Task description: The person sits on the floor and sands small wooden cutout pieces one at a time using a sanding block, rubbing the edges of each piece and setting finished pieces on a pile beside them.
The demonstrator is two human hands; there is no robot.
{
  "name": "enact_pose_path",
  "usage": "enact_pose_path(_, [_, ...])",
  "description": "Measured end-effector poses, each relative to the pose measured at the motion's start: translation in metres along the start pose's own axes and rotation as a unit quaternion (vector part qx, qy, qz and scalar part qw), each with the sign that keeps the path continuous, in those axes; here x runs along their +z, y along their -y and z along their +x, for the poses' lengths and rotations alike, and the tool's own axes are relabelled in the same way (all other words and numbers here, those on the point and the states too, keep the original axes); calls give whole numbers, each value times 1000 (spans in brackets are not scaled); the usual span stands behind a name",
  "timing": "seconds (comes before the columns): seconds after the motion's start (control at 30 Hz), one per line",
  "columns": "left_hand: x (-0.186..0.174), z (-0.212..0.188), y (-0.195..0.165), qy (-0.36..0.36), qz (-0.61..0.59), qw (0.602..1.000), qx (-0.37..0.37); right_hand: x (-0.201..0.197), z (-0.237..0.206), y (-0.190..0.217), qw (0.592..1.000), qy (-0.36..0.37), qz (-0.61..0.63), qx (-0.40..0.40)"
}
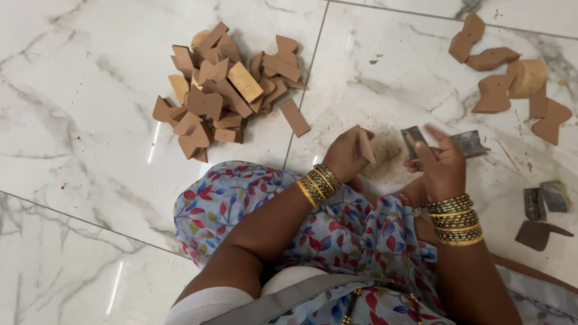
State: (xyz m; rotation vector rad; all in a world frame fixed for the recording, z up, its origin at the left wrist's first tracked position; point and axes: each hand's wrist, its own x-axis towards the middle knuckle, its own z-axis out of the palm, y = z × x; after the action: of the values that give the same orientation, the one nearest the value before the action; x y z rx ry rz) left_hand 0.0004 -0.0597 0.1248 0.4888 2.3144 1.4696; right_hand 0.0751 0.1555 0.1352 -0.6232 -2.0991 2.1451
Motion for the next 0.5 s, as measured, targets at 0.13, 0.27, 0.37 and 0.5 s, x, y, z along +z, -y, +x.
enact_pose_path(0.13, [6,-25,-15,-43,-309,936,-165,-12,11,-12,999,-14,40,34])
enact_pose_path(0.27, [22,-42,-7,-41,-270,961,-35,-10,14,-22,992,18,106,69])
enact_pose_path(0.37, [29,-31,10,-36,-212,974,-64,-3,14,-24,986,42,130,93])
enact_pose_path(0.5, [33,-23,23,-5,-186,981,-49,2,-3,-15,985,67,117,111])
